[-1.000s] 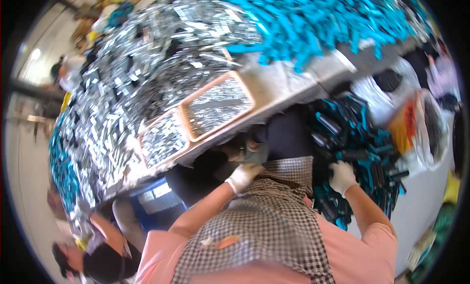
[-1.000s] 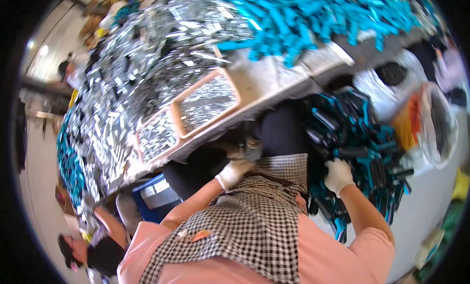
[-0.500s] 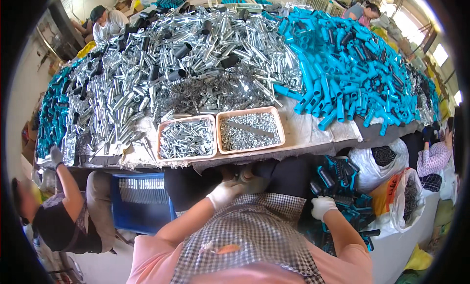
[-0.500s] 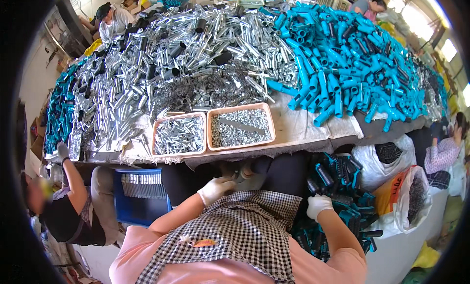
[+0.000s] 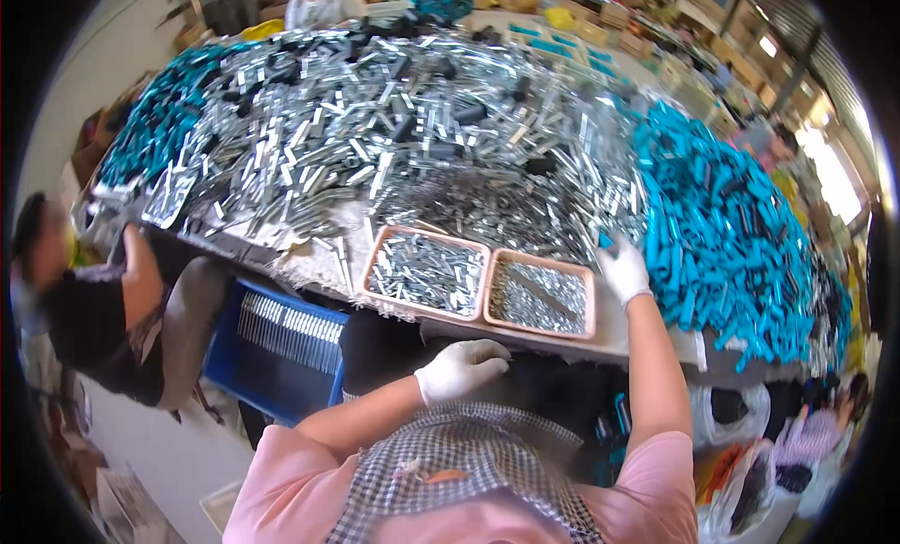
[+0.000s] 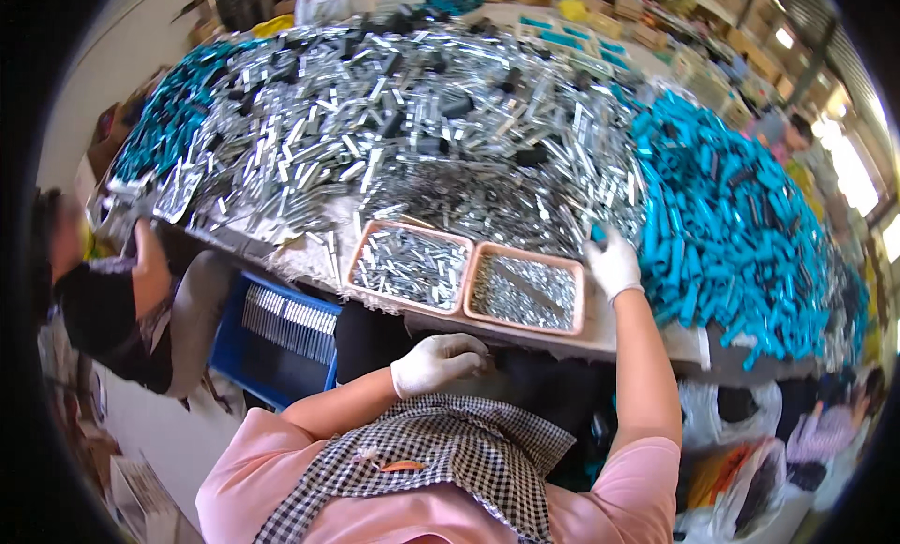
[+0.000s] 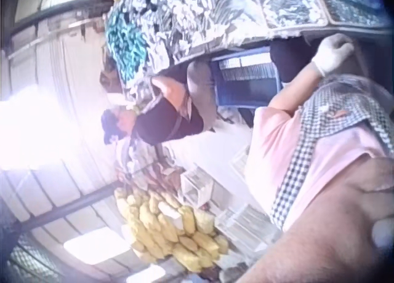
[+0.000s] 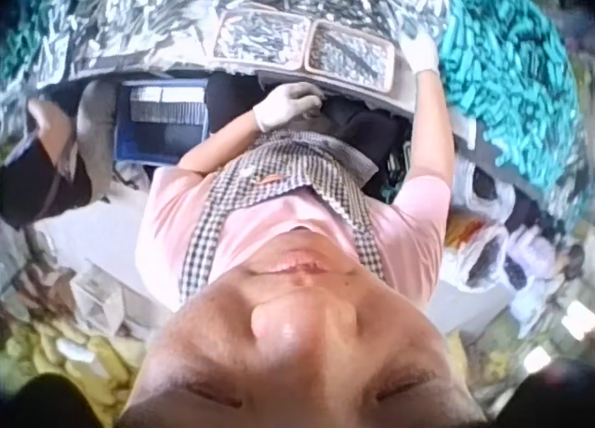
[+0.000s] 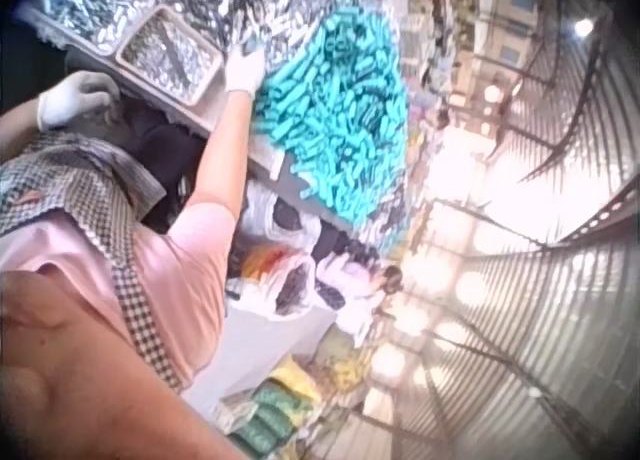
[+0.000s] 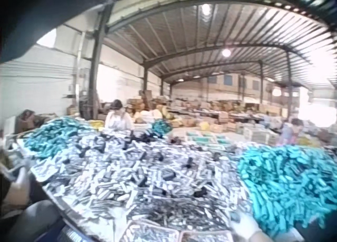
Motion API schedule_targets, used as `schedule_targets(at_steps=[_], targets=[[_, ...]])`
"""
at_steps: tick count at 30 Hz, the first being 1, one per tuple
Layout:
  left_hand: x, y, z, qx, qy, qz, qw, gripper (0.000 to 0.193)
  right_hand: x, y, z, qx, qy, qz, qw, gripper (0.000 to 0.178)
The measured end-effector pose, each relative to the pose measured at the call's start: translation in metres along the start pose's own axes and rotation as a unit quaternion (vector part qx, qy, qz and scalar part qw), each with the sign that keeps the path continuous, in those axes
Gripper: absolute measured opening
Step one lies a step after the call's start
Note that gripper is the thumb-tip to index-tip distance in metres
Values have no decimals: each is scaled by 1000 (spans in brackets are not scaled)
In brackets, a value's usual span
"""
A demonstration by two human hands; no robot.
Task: Assembling metal tool components by fitting them with teal plastic handles and sorting hardware.
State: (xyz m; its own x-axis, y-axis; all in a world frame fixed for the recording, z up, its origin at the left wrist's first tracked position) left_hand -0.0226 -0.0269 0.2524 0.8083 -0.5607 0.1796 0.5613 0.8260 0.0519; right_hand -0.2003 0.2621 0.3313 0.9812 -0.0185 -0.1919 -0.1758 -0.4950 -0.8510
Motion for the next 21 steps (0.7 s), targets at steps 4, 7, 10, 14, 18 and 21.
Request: schedule_targets(at_steps=[4,7,10,14,18,21], targets=[[23,-56,50,-71,73,167,981,25,-64,34,33,52,27,14,998,50],[50,-137,68,-116,80,391,910,23,-79,46,12,132,94,-53,985,46],[73,-224,69,-351,107,581,726,27,-83,36,12,206,29,-26,978,42],[88,-307,56,-494,-202,610,585,42,-69,16,36,-227,73,48,970,28],[81,-338,21,-591,-116,504,618,36,-3,-7,-39,-468,20,-4,883,47],[73,-344,30,-535,-130,455,700,34,55,-1,-71,-600,-46,-144,786,78]])
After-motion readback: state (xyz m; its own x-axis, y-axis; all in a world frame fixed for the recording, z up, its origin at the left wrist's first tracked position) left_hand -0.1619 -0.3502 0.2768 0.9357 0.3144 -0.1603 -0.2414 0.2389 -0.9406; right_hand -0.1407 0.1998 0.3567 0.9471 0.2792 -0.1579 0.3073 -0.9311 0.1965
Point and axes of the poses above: each hand's wrist, its own x-axis away from the middle knuckle, its own y-axis out of the palm, z = x × y, the point moved 6 cm from there along -x, towards the middle knuckle, and after that the axes turned 3 degrees about -z, right-handed, at the moved point
